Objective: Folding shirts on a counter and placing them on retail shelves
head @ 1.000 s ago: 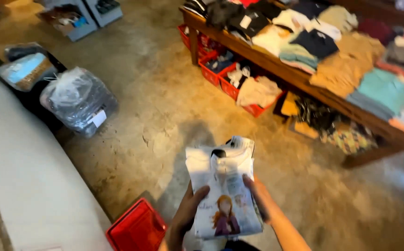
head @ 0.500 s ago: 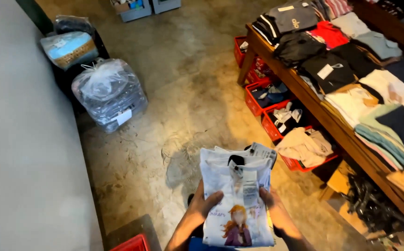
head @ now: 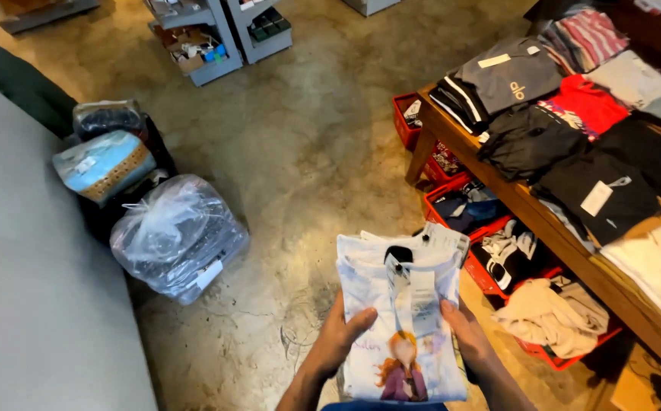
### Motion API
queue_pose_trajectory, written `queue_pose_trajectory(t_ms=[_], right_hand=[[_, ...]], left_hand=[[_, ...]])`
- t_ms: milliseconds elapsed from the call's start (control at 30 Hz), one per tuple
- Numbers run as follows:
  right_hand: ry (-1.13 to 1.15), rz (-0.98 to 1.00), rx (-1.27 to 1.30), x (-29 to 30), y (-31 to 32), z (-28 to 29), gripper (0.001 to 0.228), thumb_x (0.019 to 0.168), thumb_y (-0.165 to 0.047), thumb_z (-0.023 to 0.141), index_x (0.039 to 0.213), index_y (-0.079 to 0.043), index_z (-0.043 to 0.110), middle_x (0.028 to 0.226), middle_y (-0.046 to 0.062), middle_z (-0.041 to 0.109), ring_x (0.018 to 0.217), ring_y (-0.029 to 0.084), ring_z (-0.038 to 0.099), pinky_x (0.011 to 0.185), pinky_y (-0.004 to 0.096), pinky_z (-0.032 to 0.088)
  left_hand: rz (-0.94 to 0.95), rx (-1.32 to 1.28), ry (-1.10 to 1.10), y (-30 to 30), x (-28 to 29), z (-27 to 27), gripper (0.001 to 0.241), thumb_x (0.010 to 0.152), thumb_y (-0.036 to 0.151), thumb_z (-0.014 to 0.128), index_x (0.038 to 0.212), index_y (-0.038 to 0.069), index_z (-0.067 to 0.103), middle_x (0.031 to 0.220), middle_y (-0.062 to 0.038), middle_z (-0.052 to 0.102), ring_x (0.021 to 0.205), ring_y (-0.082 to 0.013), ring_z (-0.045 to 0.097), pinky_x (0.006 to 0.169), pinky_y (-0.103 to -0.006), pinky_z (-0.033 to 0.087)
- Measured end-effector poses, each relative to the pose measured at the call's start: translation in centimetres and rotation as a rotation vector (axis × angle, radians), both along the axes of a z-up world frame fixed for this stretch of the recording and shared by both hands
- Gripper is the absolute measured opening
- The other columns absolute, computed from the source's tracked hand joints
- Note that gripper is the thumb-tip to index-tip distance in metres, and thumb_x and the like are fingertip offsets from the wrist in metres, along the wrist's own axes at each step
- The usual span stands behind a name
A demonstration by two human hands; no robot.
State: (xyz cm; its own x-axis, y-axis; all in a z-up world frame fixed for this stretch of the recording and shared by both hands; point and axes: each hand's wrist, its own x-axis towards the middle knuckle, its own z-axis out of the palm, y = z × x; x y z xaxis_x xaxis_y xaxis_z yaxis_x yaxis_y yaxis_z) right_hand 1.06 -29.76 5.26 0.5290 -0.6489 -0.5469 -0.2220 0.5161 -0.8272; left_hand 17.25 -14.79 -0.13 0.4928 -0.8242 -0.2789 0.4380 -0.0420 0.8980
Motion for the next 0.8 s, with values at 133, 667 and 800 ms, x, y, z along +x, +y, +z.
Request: queue_pose_trajectory(t_ms=[133, 667, 800], right_hand=[[0.012, -0.037, 0.024, 7.1, -10.2, -6.9, 0.056, 0.089, -0.027, 0.059, 0.138, 0.001, 0.064, 0.127, 0.025, 0.074, 0.107, 0.037, 0.071, 0.092, 0.049, 0.057], [-0.278, 0.467, -0.112, 45.0, -38.1, -4.1, 0.091, 0.081, -0.053, 0.067, 0.157, -0.011, 0.038, 0.156, 0.01, 0.055, 0.139, 0.022, 0.055, 0.113, 0.041, 0.046], [0.046, 0.28, -0.104, 53.4, -44.9, -6.5, 0.065, 0.075, -0.05, 0.069, 0.109, 0.005, 0.078, 0.099, 0.012, 0.08, 0.092, 0.017, 0.071, 0.074, 0.035, 0.059]], left_hand=[[0.056, -0.014, -0.017, -7.4, 7.5, -0.8, 0.085, 0.077, 0.041, 0.076, 0.15, 0.011, 0.045, 0.142, -0.009, 0.064, 0.123, -0.0177, 0.061, 0.103, -0.0365, 0.052], [0.403, -0.091, 0.443, -32.8, 40.2, 0.5, 0.09, 0.072, 0.014, 0.07, 0.157, 0.007, 0.04, 0.151, -0.025, 0.06, 0.13, -0.0405, 0.062, 0.102, -0.0547, 0.051], [0.174, -0.164, 0.227, -40.4, 52.2, -1.1, 0.102, 0.072, 0.032, 0.08, 0.16, 0.012, 0.031, 0.158, -0.014, 0.053, 0.137, -0.0265, 0.056, 0.11, -0.0427, 0.046]])
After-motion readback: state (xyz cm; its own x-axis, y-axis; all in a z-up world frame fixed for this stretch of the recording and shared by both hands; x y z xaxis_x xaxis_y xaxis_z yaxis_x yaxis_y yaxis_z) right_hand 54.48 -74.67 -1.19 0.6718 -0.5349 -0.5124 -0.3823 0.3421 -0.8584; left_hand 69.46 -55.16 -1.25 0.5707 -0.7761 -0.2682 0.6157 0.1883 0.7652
